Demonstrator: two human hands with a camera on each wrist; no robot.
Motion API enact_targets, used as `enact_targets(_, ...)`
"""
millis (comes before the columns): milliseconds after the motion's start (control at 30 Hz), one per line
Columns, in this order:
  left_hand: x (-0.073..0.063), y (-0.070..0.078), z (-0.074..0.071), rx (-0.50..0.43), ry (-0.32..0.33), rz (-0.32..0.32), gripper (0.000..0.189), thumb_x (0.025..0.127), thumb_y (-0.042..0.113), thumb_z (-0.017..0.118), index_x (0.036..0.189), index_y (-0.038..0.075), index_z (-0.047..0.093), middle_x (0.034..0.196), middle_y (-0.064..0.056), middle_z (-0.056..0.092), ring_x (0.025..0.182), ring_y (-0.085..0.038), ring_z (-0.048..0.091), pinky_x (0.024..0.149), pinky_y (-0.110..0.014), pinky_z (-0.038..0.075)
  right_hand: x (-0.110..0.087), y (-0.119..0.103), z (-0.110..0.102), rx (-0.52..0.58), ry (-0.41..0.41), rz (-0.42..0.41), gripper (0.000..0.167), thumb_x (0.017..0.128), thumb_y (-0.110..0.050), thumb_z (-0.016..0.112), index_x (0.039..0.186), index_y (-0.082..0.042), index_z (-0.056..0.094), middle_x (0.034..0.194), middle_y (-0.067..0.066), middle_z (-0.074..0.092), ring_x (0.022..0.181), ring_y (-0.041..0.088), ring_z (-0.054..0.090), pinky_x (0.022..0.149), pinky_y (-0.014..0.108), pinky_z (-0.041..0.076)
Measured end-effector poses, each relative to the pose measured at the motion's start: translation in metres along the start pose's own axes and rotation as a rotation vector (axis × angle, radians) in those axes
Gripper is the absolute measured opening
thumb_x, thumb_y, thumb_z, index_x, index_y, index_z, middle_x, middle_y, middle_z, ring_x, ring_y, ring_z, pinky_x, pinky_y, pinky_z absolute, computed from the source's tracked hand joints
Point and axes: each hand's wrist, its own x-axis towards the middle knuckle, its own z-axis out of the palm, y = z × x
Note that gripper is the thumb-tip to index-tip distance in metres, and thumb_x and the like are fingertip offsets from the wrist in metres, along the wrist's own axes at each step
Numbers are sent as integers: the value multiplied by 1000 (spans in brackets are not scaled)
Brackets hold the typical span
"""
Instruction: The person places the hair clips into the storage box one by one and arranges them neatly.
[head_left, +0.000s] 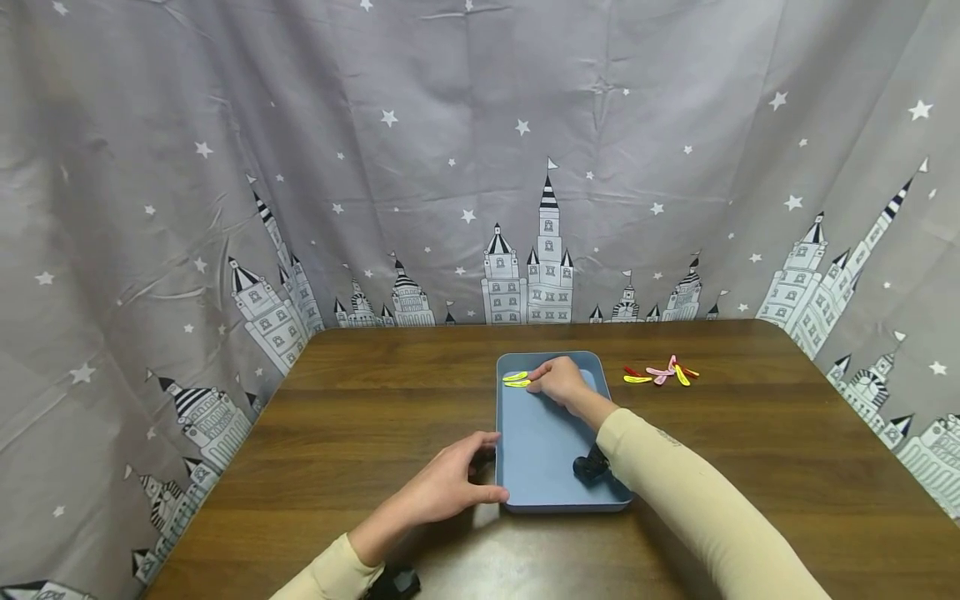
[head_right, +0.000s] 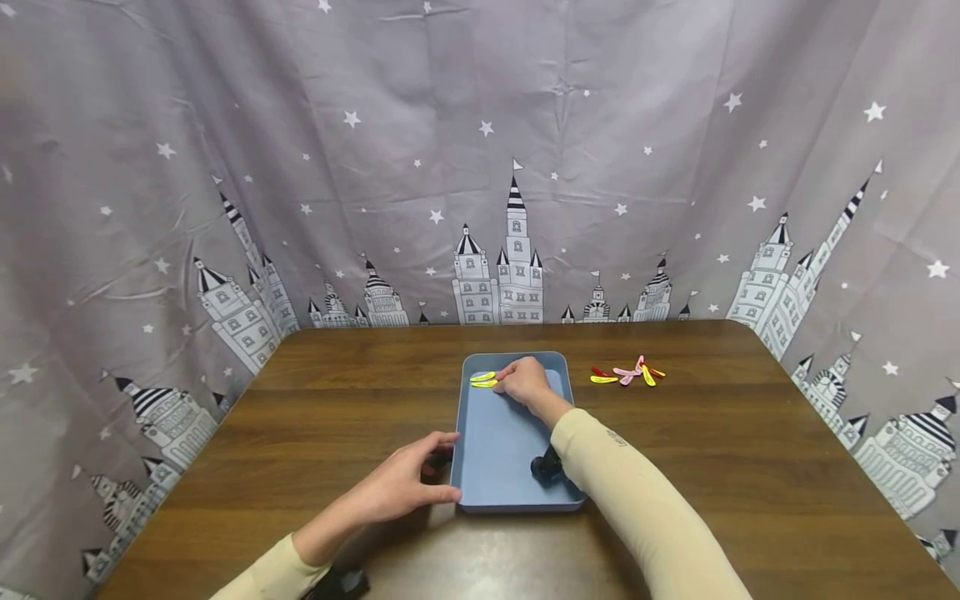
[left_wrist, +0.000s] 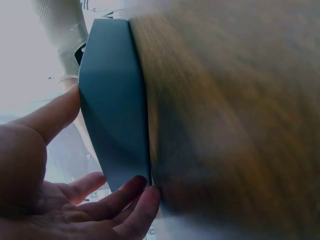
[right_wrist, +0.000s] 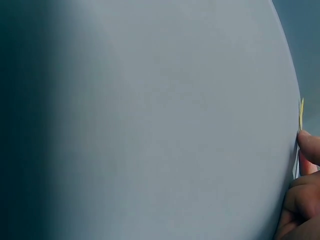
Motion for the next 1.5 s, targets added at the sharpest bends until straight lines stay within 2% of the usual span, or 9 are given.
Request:
enact_targets(400, 0, 3, -2, 11, 9, 13, 78, 84, 37, 82, 145, 3, 48, 139, -13, 59, 126, -27, 57, 96, -44, 54, -4, -3, 0, -6, 9, -10, 10, 88, -12, 77, 96, -6, 77, 110, 14, 71, 43, 11, 29, 41, 24, 24)
enact_targets(767, 0, 2, 1, 6, 25, 25, 78, 82, 37, 84, 144, 4, 49, 135, -13, 61, 125, -28, 58, 97, -46, 53, -9, -5, -4, 2, -20, -5, 11, 89, -13, 76, 98, -6, 76, 108, 12, 72, 43, 11, 29, 41, 24, 25)
enact_targets(933, -1, 2, 1, -2, 20, 18, 78, 83, 37, 83, 144, 3, 48, 136, -13, 61, 125, -28, 58, 97, -45, 54, -9, -7, -8, -1, -14, 4, 11, 86, -14, 79, 96, -7, 77, 105, 9, 73, 45, 9, 29, 42, 24, 25)
enact_targets(1100, -2, 2, 1, -6, 14, 5, 78, 84, 39, 82, 144, 4, 48, 137, -12, 60, 125, -26, 58, 97, -43, 54, -11, -10, -14, 5, -23, 4, 12, 86, -15, 79, 96, -9, 78, 106, 8, 71, 46, 9, 26, 43, 24, 25)
enact_targets(1367, -1, 1, 1, 3, 19, 2, 78, 84, 40, 82, 145, 6, 48, 137, -11, 61, 125, -25, 58, 97, -42, 53, -23, -22, -30, 33, -69, -13, 20, 88, -15, 77, 105, -5, 77, 119, 13, 68, 42, 8, 25, 41, 24, 25)
enact_targets(1500, -1, 2, 1, -1, 21, 5, 78, 84, 39, 82, 145, 5, 48, 137, -10, 61, 125, -25, 59, 97, -42, 53, -28, -25, -41, 61, -80, -15, 20, 88, -15, 77, 105, -6, 76, 120, 13, 69, 42, 8, 24, 42, 24, 24)
